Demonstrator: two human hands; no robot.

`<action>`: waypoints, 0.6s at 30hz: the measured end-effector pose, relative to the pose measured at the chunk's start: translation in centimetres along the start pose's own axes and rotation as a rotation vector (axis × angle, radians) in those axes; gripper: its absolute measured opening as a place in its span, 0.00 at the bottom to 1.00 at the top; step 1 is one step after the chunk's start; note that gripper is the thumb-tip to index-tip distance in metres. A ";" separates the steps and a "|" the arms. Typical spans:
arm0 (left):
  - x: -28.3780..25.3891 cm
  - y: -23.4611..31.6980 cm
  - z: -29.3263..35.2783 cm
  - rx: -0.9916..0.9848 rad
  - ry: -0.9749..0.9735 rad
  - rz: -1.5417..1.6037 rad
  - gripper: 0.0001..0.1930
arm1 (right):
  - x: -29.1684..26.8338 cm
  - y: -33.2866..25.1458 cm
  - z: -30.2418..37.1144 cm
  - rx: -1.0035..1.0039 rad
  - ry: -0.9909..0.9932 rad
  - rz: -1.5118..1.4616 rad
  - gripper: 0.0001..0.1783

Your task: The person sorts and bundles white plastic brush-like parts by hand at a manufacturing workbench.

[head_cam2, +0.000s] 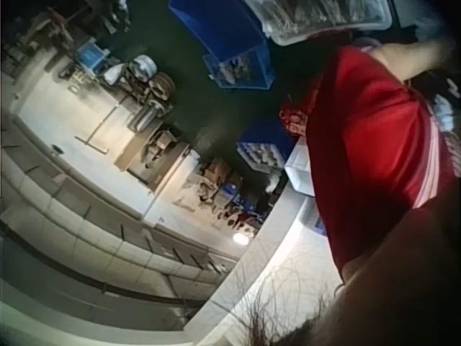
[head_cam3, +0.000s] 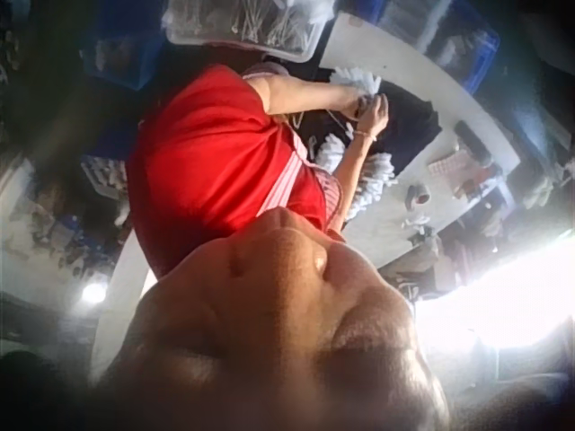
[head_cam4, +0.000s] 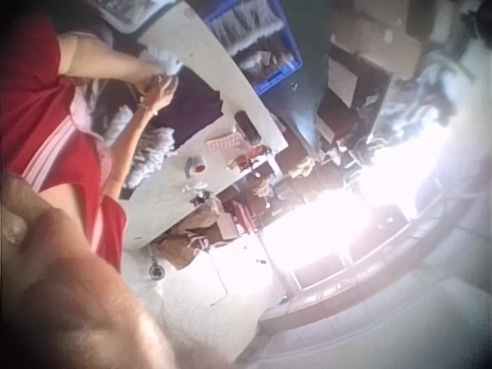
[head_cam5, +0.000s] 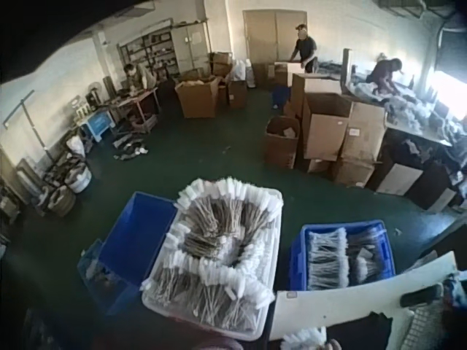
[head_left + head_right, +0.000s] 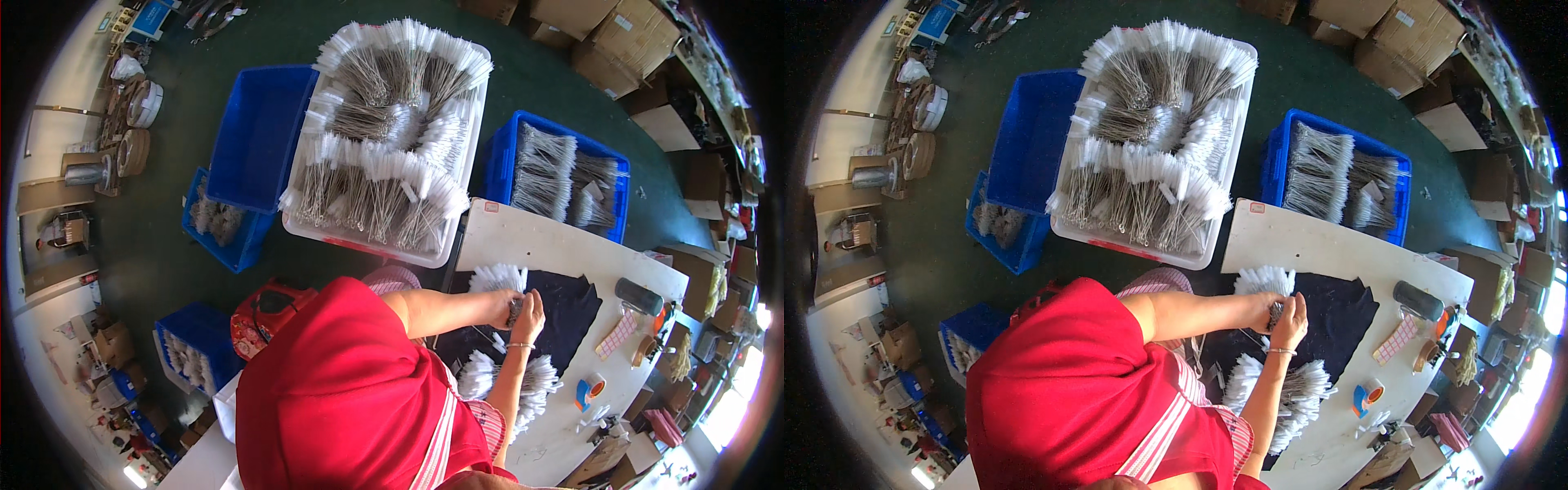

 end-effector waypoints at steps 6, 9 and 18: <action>-3.5 -1.3 0.6 0.058 -0.004 -0.087 0.13 | 0.1 -2.9 5.5 -0.054 -0.137 -0.231 0.29; -0.8 -5.3 9.8 0.653 -0.216 -0.787 0.17 | -1.8 -3.6 9.1 -0.174 -0.105 -0.298 0.28; -2.7 -3.8 14.4 0.706 -0.154 -0.387 0.14 | -3.8 -8.3 18.5 -0.696 0.001 -0.268 0.39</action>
Point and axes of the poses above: each hand's wrist, its own z-axis away from the middle knuckle, its own x-axis out of the palm, y = z × x, the point moved 3 cm from there along -z, towards the middle knuckle, and after that the axes turned 2 degrees about -y, right-handed, at the moved point
